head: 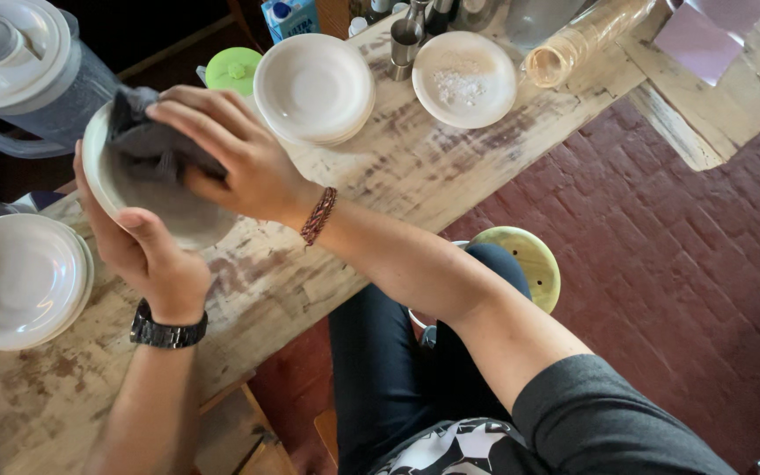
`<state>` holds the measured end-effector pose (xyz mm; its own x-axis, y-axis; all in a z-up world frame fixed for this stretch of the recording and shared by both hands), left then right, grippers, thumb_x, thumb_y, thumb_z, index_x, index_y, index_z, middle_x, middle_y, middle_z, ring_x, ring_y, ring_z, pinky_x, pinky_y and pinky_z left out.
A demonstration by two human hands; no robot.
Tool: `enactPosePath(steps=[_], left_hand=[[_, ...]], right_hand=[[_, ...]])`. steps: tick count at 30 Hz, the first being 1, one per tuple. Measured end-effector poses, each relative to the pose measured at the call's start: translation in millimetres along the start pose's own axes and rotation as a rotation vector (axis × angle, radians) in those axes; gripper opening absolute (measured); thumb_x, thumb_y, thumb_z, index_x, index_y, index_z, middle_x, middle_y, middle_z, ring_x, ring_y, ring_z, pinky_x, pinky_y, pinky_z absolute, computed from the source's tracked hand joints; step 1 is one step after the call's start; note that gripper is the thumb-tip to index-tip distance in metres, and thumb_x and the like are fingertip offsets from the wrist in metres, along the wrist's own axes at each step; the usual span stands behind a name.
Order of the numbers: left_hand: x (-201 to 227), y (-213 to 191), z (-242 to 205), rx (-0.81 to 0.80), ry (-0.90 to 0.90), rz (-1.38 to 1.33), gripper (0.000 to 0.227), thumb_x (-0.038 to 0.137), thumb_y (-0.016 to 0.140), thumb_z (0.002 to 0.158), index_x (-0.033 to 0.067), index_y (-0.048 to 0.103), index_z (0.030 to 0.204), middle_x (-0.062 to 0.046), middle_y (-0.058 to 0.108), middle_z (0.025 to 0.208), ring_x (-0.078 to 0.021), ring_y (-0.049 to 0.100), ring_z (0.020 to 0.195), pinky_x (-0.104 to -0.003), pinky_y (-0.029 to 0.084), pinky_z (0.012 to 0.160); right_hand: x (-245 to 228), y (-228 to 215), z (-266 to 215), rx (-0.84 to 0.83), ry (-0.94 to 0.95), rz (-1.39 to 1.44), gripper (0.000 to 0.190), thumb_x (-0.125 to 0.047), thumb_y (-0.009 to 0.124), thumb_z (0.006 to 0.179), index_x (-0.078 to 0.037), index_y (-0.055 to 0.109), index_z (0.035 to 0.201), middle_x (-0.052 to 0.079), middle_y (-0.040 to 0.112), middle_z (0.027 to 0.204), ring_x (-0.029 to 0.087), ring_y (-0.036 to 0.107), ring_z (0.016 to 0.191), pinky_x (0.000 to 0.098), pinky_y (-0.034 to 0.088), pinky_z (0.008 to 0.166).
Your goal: The person wipes several white bowls and plates with a grey cloth while sitting at a counter, cleaning each dish thoroughly before setting it aside.
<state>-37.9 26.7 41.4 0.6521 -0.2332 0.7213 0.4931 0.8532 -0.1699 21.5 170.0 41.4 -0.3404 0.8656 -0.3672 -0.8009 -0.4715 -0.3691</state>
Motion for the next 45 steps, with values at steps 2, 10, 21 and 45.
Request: enactPosePath(steps=[2, 10, 21, 45], left_hand=[[0, 0, 0, 0.003, 0.004, 0.027, 0.08, 0.065, 0.031, 0.119, -0.0027, 0.031, 0.161, -0.02, 0.048, 0.161, -0.0267, 0.051, 0.144, -0.037, 0.043, 0.122], [-1, -6, -1, 0.052, 0.012, 0.076, 0.078, 0.063, 0.031, 0.118, -0.0033, 0.034, 0.16, -0.021, 0.052, 0.158, -0.0279, 0.058, 0.143, -0.038, 0.049, 0.121], [-2, -10, 1, 0.083, 0.012, -0.09, 0.077, 0.062, 0.036, 0.118, -0.0032, 0.034, 0.16, -0.017, 0.049, 0.157, -0.0233, 0.05, 0.139, -0.036, 0.041, 0.122], [7, -9, 3, 0.043, 0.029, 0.063, 0.08, 0.064, 0.034, 0.117, -0.0045, 0.035, 0.158, -0.02, 0.056, 0.151, -0.0265, 0.061, 0.135, -0.036, 0.052, 0.114]], right_hand=[[7, -4, 0, 0.021, 0.069, 0.002, 0.074, -0.009, 0.081, 0.086, -0.02, 0.047, 0.151, 0.004, 0.052, 0.147, 0.025, 0.052, 0.137, 0.0372, 0.046, 0.118], [28, -8, -1, 0.092, 0.212, 0.069, 0.064, -0.01, 0.075, 0.091, -0.018, 0.049, 0.149, 0.007, 0.056, 0.142, 0.027, 0.056, 0.134, 0.0373, 0.048, 0.116], [-37, 2, 6, -0.074, -0.057, 0.16, 0.071, -0.01, 0.079, 0.081, -0.018, 0.051, 0.146, 0.011, 0.051, 0.146, 0.031, 0.051, 0.134, 0.0432, 0.043, 0.12], [-2, -17, 9, 0.052, 0.131, 0.069, 0.064, -0.011, 0.075, 0.083, -0.016, 0.051, 0.142, 0.012, 0.054, 0.137, 0.035, 0.055, 0.13, 0.0434, 0.047, 0.111]])
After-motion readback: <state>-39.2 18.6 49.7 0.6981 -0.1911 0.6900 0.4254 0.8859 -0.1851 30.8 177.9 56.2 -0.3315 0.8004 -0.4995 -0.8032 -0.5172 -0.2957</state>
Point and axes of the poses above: each hand's wrist, its own z-axis towards the middle knuckle, its own y-axis out of the palm, x = y × z, the point moved 7 cm from there along z, towards the middle knuckle
